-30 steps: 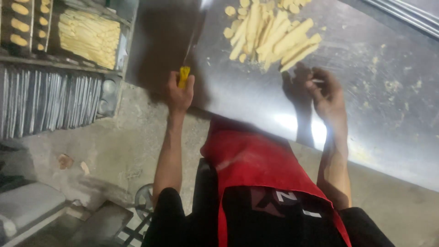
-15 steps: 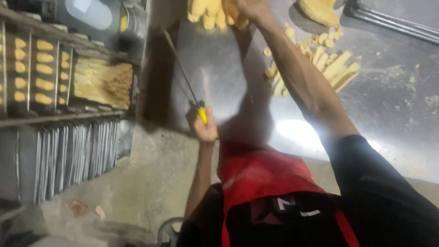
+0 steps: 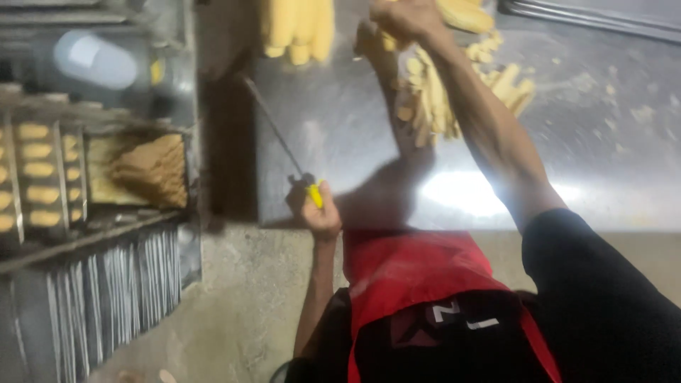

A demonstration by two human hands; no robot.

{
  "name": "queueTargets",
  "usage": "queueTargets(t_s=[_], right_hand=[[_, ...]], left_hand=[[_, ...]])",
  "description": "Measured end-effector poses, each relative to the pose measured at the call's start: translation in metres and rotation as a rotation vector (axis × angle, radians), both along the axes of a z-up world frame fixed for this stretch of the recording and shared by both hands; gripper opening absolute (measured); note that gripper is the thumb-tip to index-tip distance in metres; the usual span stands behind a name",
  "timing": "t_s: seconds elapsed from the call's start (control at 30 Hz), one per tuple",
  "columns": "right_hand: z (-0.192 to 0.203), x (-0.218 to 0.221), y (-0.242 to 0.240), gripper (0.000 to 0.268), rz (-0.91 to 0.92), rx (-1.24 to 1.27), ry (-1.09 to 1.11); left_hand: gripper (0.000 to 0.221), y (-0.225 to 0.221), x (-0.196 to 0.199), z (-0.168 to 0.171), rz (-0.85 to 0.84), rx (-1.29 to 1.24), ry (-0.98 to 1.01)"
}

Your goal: The person cuts elongated pieces of dough using a knife on a metal surface and stacks the cut pieces neatly onto a metal baking tray.

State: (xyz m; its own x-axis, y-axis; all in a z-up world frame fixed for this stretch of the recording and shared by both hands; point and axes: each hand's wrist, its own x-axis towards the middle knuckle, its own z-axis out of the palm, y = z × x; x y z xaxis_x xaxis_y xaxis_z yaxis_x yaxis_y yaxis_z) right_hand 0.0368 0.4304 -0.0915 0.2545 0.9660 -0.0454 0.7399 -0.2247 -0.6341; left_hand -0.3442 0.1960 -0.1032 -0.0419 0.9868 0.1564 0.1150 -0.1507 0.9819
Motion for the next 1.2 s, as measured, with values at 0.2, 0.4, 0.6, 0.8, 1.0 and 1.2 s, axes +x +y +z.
queueTargets(t_s=[0.2,0.4,0.6,0.8,1.0,1.2], right_hand=[[0.133,0.089,-0.269,0.068,-0.148,-0.002,0.132],[0.097,0.15,-0.399,0.094,-0.282,-0.29,-0.234],[0.06,0.189,-0.476,0.087,-0.255,-0.053,0.054],[0.053,0.211,-0.5,0.034,-0.245,0.127,0.434],[0.048,0.209,-0.496,0.026,-0.295,0.126,0.497],[0.05,0.214,-0.495,0.037,-0.327,0.051,0.167]], left_hand=[[0.022,0.003,0.017,0.03,0.07,0.282,0.414],[0.025,-0.011,0.093,0.042,-0.162,0.054,0.163],[0.025,-0.066,0.171,0.045,-0.335,0.025,0.141],[0.019,-0.113,0.192,0.051,-0.392,0.026,0.211],[0.02,-0.118,0.192,0.075,-0.44,0.035,0.303],[0.024,-0.092,0.194,0.085,-0.56,0.011,0.441]])
